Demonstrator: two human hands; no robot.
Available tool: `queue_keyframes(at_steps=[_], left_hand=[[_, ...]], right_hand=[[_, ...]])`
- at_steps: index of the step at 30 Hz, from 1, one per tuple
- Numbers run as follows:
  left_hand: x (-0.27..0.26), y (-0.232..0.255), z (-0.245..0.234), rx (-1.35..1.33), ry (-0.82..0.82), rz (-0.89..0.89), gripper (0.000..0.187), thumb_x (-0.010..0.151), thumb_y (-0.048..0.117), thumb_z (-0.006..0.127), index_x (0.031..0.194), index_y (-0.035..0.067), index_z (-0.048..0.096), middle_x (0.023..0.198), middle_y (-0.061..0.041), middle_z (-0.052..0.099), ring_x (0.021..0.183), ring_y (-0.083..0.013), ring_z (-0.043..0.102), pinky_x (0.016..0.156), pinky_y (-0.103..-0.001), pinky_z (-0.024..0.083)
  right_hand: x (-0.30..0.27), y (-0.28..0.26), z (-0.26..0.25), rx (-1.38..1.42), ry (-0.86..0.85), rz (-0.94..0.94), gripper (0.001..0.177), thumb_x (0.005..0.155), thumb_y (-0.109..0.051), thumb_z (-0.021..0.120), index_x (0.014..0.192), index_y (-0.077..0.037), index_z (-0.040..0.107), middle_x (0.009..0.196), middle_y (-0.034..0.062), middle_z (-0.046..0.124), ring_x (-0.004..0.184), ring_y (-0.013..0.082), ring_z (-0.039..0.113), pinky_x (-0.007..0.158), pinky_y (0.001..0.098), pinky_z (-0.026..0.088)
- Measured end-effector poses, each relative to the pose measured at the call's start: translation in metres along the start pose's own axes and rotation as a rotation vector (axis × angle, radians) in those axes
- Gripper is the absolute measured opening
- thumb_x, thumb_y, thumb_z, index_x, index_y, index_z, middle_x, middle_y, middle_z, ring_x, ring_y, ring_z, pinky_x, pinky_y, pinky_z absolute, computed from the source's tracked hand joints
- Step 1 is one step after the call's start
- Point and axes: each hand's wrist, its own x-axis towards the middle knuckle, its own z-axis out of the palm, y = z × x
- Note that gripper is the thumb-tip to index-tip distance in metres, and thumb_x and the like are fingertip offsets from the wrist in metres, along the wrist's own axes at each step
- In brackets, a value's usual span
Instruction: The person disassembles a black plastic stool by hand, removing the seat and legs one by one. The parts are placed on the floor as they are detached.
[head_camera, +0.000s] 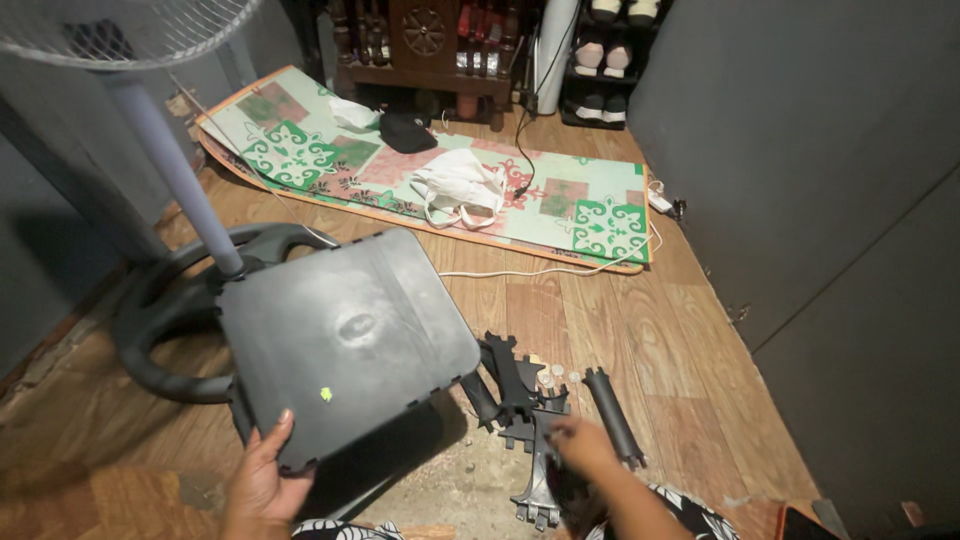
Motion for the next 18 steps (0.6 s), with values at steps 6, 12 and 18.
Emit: queue_keyframes(at_steps=[6,12,18], left_hand=[[0.0,-0.005,0.002,0.045,-0.012,-0.033,0.045,0.092,0.014,0.065,0.136,0.014,0.058,0.119,-0.003,0.068,0.108,-0.0235,0.066,0.096,-0.048,0.052],[-0.008,-0.007,0.01,0.033,-0.139,-0.067,0.048,0.089,0.012,0.064,0.136,0.011,0.059,0.122,-0.005,0.071,0.109,-0.0241,0.067,0.096,-0.046,0.053],[-0.007,-0.009,0.009,0.0,-0.168,-0.13,0.041,0.09,0.011,0.065,0.131,0.006,0.063,0.121,-0.009,0.071,0.109,-0.0259,0.068,0.097,-0.046,0.052]], right_hand=[[-0.042,-0.052,0.007,-0.41,-0.208,-0.08,0.047,0.084,-0.032,0.079,0.13,-0.031,0.068,0.117,0.0159,0.07,0.119,0.0362,0.058,0.105,0.0377,0.049],[-0.049,-0.058,0.011,-0.345,-0.146,-0.035,0.042,0.079,-0.027,0.08,0.12,-0.03,0.074,0.111,0.0087,0.077,0.127,0.0343,0.051,0.108,0.0366,0.047],[-0.026,-0.036,0.018,-0.191,0.038,0.059,0.016,0.081,-0.028,0.08,0.095,-0.022,0.083,0.103,0.0093,0.073,0.098,0.0294,0.075,0.091,0.0341,0.058]])
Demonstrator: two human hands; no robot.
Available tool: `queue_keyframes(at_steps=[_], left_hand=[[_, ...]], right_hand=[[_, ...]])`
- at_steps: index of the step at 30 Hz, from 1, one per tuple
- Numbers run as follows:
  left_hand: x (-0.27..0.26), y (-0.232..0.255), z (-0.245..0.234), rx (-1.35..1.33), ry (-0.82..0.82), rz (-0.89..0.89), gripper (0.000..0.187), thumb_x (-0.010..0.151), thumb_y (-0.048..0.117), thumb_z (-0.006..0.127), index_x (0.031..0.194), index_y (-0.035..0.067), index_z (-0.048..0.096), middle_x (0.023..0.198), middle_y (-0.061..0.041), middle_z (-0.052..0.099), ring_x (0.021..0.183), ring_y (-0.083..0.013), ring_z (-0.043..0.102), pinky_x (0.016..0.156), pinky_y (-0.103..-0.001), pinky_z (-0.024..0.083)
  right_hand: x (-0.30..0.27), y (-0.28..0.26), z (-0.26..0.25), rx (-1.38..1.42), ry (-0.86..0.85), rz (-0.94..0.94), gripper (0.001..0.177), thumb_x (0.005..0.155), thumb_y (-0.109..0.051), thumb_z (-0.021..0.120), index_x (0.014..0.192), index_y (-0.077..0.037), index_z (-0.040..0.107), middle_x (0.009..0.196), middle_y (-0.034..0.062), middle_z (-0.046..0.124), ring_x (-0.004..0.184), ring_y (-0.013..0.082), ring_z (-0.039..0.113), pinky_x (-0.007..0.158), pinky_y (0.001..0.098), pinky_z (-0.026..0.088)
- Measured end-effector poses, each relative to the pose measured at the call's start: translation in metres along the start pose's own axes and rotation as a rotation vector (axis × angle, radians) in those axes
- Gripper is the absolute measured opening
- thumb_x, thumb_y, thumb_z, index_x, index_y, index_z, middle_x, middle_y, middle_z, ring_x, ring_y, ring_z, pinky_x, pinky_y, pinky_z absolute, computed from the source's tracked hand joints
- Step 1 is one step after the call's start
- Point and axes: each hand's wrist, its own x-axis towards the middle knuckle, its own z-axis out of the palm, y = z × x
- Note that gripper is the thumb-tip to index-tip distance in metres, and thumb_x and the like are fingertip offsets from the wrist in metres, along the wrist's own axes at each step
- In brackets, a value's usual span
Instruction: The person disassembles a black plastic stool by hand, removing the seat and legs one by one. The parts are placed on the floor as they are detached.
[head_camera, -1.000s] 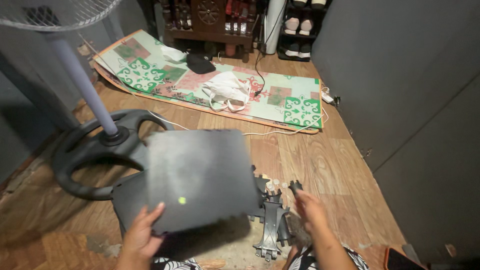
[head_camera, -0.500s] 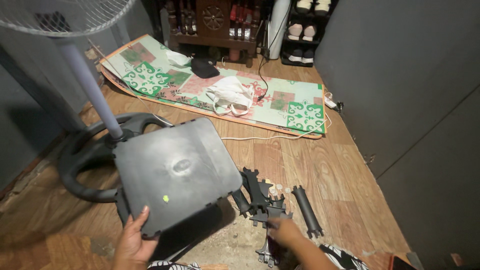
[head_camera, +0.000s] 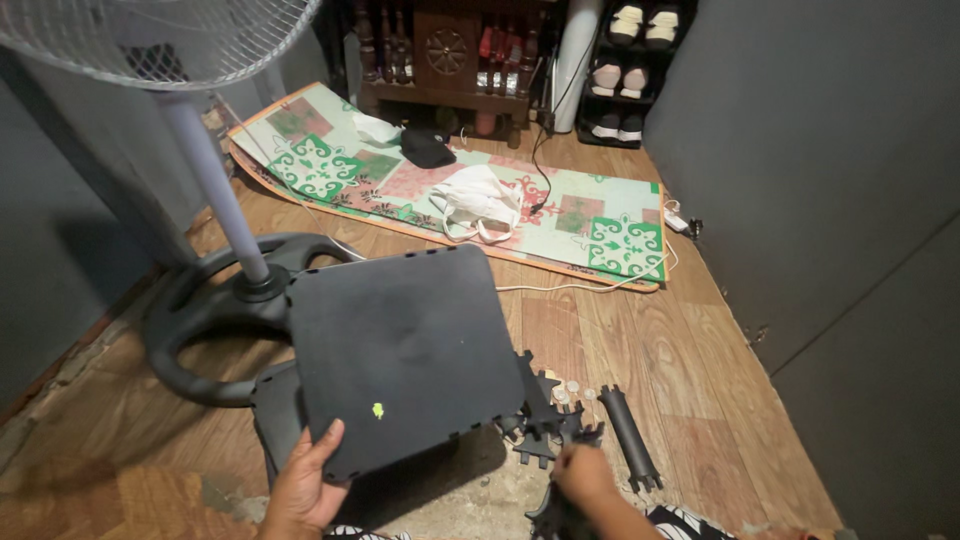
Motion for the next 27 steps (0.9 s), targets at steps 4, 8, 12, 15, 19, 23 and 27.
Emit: queue_keyframes(at_steps=[4,8,12,15,19,23,27], left_hand=[[0.004,-0.002,-0.006,0.003,-0.017,0.01,0.039,0.09,0.009,0.065,0.129,0.003,0.065,0.123,-0.011,0.071,0.11,-0.0254,0.068,0.097,-0.044,0.052],[0.006,-0.004,-0.009,0.01,-0.083,-0.01,0.041,0.092,0.009,0.064,0.132,0.001,0.062,0.123,-0.012,0.07,0.11,-0.0259,0.068,0.097,-0.044,0.052],[0.009,-0.009,-0.008,0.046,-0.103,-0.027,0.046,0.092,0.01,0.061,0.137,0.003,0.058,0.126,-0.011,0.07,0.111,-0.0256,0.067,0.097,-0.045,0.052],[0.009,-0.008,-0.006,0.052,-0.103,-0.047,0.047,0.094,0.012,0.06,0.139,0.001,0.056,0.127,-0.013,0.069,0.113,-0.027,0.066,0.098,-0.046,0.051],[0.002,-0.006,-0.001,0.061,-0.06,-0.069,0.051,0.092,0.014,0.06,0.141,0.003,0.055,0.13,-0.012,0.068,0.116,-0.0266,0.065,0.1,-0.046,0.051],[-0.009,0.0,0.011,0.022,-0.102,-0.093,0.053,0.091,0.016,0.062,0.141,0.001,0.054,0.129,-0.014,0.068,0.116,-0.0279,0.065,0.1,-0.047,0.05],[-0.019,0.004,0.028,0.014,-0.118,-0.135,0.052,0.091,0.017,0.061,0.141,0.002,0.054,0.127,-0.012,0.068,0.113,-0.0256,0.066,0.097,-0.046,0.052]], right_hand=[[0.005,-0.002,-0.04,0.291,0.151,-0.03,0.016,0.085,-0.025,0.078,0.099,-0.02,0.083,0.096,0.0035,0.083,0.09,0.0187,0.078,0.082,0.032,0.058],[-0.027,-0.019,-0.105,1.013,0.062,-0.153,0.023,0.091,-0.016,0.072,0.111,-0.007,0.078,0.093,0.0027,0.075,0.082,0.013,0.063,0.074,0.0289,0.05],[-0.068,-0.043,-0.148,1.087,0.13,-0.341,0.023,0.091,-0.011,0.073,0.112,-0.002,0.077,0.093,-0.0001,0.072,0.086,0.0086,0.061,0.078,0.0248,0.048],[-0.084,-0.056,-0.162,1.053,0.115,-0.388,0.023,0.09,-0.01,0.074,0.11,-0.001,0.078,0.092,0.0001,0.071,0.085,0.0082,0.061,0.076,0.0246,0.049],[-0.096,-0.065,-0.176,1.128,0.039,-0.443,0.03,0.092,-0.005,0.071,0.122,0.001,0.073,0.098,0.0013,0.069,0.083,0.0077,0.057,0.073,0.0237,0.045],[-0.113,-0.083,-0.206,1.564,-0.263,-0.658,0.062,0.085,0.002,0.068,0.146,0.005,0.056,0.107,0.0074,0.064,0.078,0.0106,0.054,0.068,0.0245,0.043],[-0.121,-0.112,-0.239,1.402,-0.007,-0.514,0.061,0.082,-0.008,0.068,0.14,-0.006,0.047,0.104,0.0064,0.065,0.09,0.0134,0.065,0.077,0.0256,0.052]])
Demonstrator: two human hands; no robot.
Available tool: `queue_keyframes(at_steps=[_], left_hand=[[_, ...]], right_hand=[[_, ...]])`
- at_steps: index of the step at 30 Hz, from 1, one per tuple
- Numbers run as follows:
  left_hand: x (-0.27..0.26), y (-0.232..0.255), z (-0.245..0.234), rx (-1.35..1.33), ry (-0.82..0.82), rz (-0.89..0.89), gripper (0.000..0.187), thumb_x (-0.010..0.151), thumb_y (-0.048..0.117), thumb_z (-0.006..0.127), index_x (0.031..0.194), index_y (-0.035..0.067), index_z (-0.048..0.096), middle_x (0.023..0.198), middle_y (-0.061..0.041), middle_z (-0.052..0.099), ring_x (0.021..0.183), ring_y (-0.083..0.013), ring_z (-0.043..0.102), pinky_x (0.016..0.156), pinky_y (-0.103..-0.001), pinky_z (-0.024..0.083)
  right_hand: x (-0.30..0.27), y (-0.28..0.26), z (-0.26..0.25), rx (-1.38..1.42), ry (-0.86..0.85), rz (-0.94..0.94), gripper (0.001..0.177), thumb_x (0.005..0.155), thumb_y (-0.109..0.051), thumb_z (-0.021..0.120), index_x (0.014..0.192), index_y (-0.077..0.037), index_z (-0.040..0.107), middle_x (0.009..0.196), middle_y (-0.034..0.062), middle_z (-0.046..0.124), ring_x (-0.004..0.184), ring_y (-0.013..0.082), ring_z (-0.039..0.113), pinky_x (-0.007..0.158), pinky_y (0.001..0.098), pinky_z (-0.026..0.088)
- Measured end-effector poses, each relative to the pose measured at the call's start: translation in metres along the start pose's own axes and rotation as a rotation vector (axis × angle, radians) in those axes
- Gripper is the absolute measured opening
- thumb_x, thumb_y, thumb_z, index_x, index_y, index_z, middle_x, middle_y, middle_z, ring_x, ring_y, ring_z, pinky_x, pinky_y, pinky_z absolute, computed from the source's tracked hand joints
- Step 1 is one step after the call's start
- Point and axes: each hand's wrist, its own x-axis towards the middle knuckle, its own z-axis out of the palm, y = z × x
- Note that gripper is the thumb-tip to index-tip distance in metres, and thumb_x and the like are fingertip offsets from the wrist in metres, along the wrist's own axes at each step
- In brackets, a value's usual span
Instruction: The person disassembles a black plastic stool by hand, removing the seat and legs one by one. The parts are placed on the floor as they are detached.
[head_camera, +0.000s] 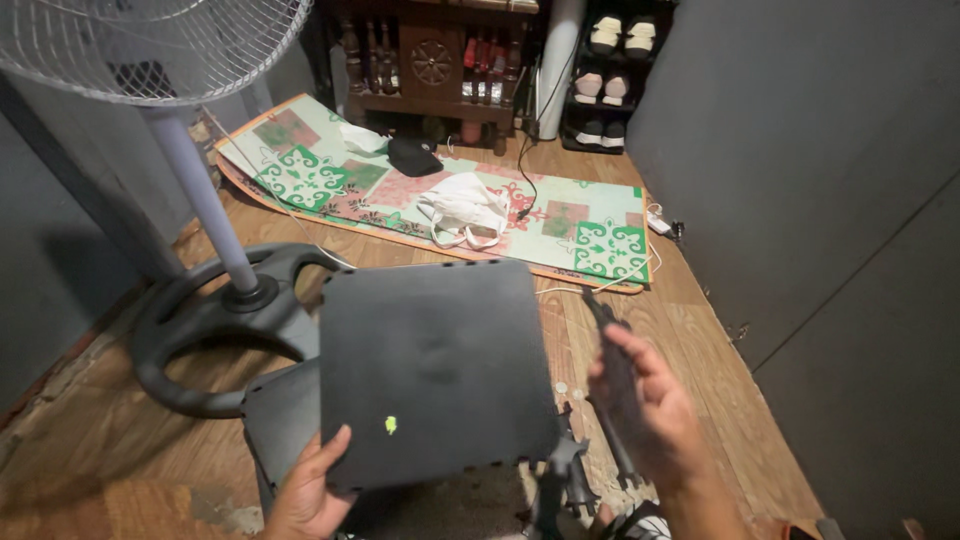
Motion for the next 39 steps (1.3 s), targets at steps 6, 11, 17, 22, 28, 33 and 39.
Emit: queue_keyframes(at_steps=[6,11,17,22,28,33,39], left_hand=[[-0.007,-0.002,0.019,0.016,-0.052,-0.06,0.045,0.093,0.019,0.061,0.134,0.0,0.061,0.116,-0.013,0.072,0.101,-0.0257,0.07,0.088,-0.043,0.056],[-0.005,-0.006,0.005,0.011,-0.04,-0.102,0.04,0.092,0.021,0.062,0.127,0.0,0.064,0.109,-0.013,0.074,0.095,-0.0267,0.072,0.085,-0.044,0.057],[0.002,-0.001,-0.016,-0.001,0.024,-0.163,0.043,0.089,0.029,0.064,0.122,0.0,0.066,0.107,-0.016,0.075,0.095,-0.0319,0.072,0.087,-0.05,0.057],[0.003,-0.005,-0.018,-0.119,0.075,-0.186,0.047,0.086,0.035,0.066,0.117,0.0,0.067,0.107,-0.017,0.075,0.097,-0.0354,0.071,0.088,-0.053,0.055],[-0.007,-0.003,0.004,-0.285,-0.013,-0.069,0.055,0.088,0.034,0.07,0.129,-0.001,0.062,0.125,-0.013,0.07,0.115,-0.0312,0.064,0.1,-0.046,0.049],[-0.003,0.036,0.061,0.557,0.016,0.189,0.076,0.077,0.025,0.079,0.146,0.009,0.05,0.143,-0.011,0.059,0.133,-0.0285,0.054,0.108,-0.045,0.043],[-0.011,0.102,0.174,1.476,-0.054,1.059,0.11,0.068,0.039,0.093,0.155,0.003,0.036,0.152,-0.027,0.042,0.139,-0.0372,0.042,0.11,-0.044,0.039]], right_hand=[[0.032,-0.017,0.007,0.506,-0.247,-0.128,0.032,0.102,-0.033,0.069,0.121,-0.008,0.062,0.094,0.0042,0.061,0.093,0.0206,0.061,0.092,0.0397,0.05],[0.034,-0.01,-0.02,0.202,-0.077,-0.063,0.041,0.106,-0.044,0.06,0.095,-0.005,0.067,0.091,0.0074,0.063,0.09,0.0221,0.059,0.09,0.0386,0.046],[0.037,0.004,-0.047,0.062,0.224,0.307,0.031,0.093,-0.033,0.058,0.082,-0.004,0.065,0.083,0.0108,0.067,0.078,0.0222,0.064,0.076,0.0384,0.055],[0.022,0.05,-0.031,0.273,-0.011,0.591,0.029,0.095,-0.028,0.068,0.09,0.0,0.065,0.087,0.0147,0.072,0.074,0.027,0.072,0.068,0.0421,0.061],[0.011,0.074,-0.002,0.168,0.214,0.505,0.031,0.089,-0.019,0.069,0.109,0.004,0.069,0.1,0.0167,0.075,0.086,0.0294,0.074,0.078,0.0442,0.061],[0.015,0.056,-0.015,-0.011,0.169,0.196,0.036,0.089,-0.025,0.07,0.115,0.001,0.066,0.105,0.0124,0.075,0.092,0.024,0.073,0.084,0.0412,0.059],[0.04,-0.002,-0.031,-0.516,0.13,0.105,0.03,0.095,-0.031,0.068,0.113,-0.007,0.07,0.093,0.011,0.071,0.082,0.02,0.065,0.072,0.0372,0.053]])
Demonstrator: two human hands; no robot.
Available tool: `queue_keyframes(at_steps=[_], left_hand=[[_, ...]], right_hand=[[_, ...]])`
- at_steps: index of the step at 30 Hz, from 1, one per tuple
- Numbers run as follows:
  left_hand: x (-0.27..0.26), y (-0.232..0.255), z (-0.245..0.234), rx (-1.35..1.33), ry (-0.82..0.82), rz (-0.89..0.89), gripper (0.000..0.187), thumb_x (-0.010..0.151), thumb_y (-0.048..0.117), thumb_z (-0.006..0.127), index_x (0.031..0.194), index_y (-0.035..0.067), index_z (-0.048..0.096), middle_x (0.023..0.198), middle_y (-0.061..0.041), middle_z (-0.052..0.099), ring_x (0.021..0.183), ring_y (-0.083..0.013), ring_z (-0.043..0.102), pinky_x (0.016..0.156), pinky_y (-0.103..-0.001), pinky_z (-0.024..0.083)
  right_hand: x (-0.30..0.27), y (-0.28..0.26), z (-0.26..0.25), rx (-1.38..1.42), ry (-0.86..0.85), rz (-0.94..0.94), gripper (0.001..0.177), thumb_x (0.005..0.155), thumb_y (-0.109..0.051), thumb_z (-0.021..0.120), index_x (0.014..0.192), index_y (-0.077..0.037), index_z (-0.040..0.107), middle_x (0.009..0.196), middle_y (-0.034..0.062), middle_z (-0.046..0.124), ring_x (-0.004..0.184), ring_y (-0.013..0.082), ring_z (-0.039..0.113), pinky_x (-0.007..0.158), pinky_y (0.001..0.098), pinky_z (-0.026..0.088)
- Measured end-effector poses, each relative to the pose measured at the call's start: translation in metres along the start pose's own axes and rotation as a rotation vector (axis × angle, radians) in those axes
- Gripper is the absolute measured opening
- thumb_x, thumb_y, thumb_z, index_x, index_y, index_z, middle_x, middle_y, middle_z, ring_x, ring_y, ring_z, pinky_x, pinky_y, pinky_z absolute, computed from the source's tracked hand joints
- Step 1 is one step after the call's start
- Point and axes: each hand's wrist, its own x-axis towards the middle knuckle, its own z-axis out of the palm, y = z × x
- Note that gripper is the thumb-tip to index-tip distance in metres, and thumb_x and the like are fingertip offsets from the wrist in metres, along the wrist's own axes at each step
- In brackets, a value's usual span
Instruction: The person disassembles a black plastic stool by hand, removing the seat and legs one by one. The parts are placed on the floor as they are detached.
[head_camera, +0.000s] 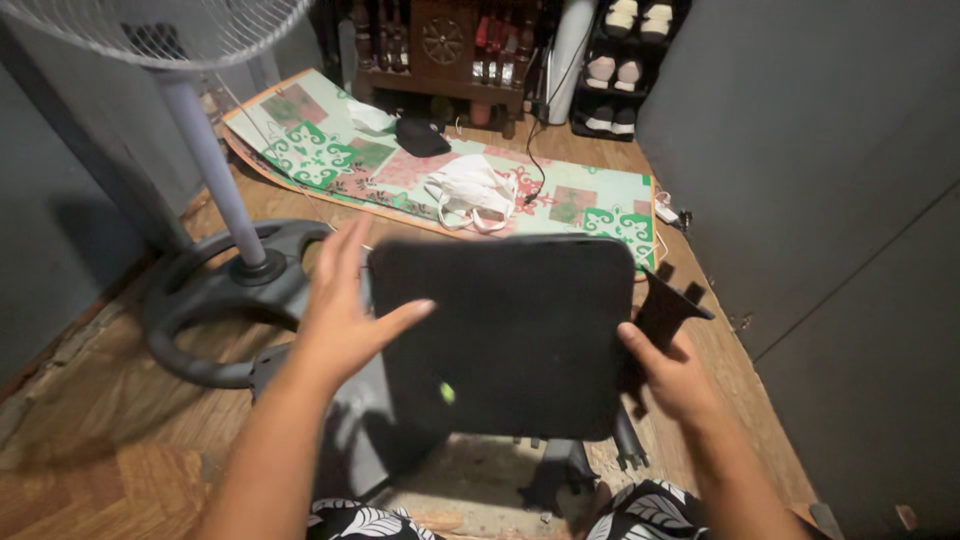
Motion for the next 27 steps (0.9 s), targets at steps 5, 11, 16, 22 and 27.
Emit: queue_keyframes(at_steps=[5,11,16,22,27], left_hand=[[0.041,0.059,0.004,-0.241,-0.649,-0.317,0.078,0.062,0.034,0.091,0.128,0.004,0.064,0.119,-0.013,0.076,0.111,-0.0239,0.074,0.094,-0.037,0.058],[0.008,0.06,0.044,-0.752,-0.768,-0.236,0.061,0.076,0.01,0.082,0.133,0.005,0.062,0.117,-0.011,0.073,0.103,-0.0186,0.069,0.092,-0.034,0.056],[-0.03,0.04,0.063,-1.18,-0.547,-0.661,0.052,0.082,-0.002,0.072,0.133,0.004,0.06,0.118,-0.012,0.073,0.102,-0.0196,0.071,0.091,-0.036,0.058],[-0.05,0.037,0.077,-1.534,-0.228,-0.824,0.057,0.072,-0.006,0.068,0.127,0.01,0.058,0.108,-0.012,0.072,0.095,-0.0279,0.073,0.087,-0.048,0.059],[-0.059,0.055,0.083,-1.645,-0.085,-0.791,0.049,0.079,0.0,0.071,0.127,0.009,0.061,0.113,-0.01,0.073,0.101,-0.0259,0.071,0.091,-0.045,0.058]], right_hand=[[0.006,-0.051,-0.021,-0.412,-0.145,-0.085,0.023,0.095,-0.025,0.07,0.108,-0.006,0.07,0.087,0.0146,0.068,0.079,0.0248,0.059,0.073,0.0405,0.046],[0.012,-0.084,-0.016,-0.356,-0.313,-0.329,0.017,0.091,-0.018,0.067,0.102,-0.006,0.07,0.091,0.0038,0.07,0.088,0.0145,0.064,0.082,0.0325,0.051],[0.008,-0.103,-0.01,0.064,0.227,-0.527,0.012,0.102,-0.015,0.068,0.107,-0.008,0.06,0.095,0.0024,0.061,0.088,0.0148,0.057,0.079,0.0305,0.047],[-0.028,-0.132,0.032,0.566,-0.109,-0.448,0.009,0.1,-0.007,0.067,0.108,-0.003,0.063,0.101,0.0109,0.068,0.097,0.0276,0.069,0.09,0.0428,0.057],[-0.049,-0.137,0.116,0.941,0.021,-0.203,0.018,0.094,-0.006,0.062,0.111,-0.002,0.065,0.104,0.0092,0.07,0.102,0.028,0.069,0.095,0.0544,0.058]])
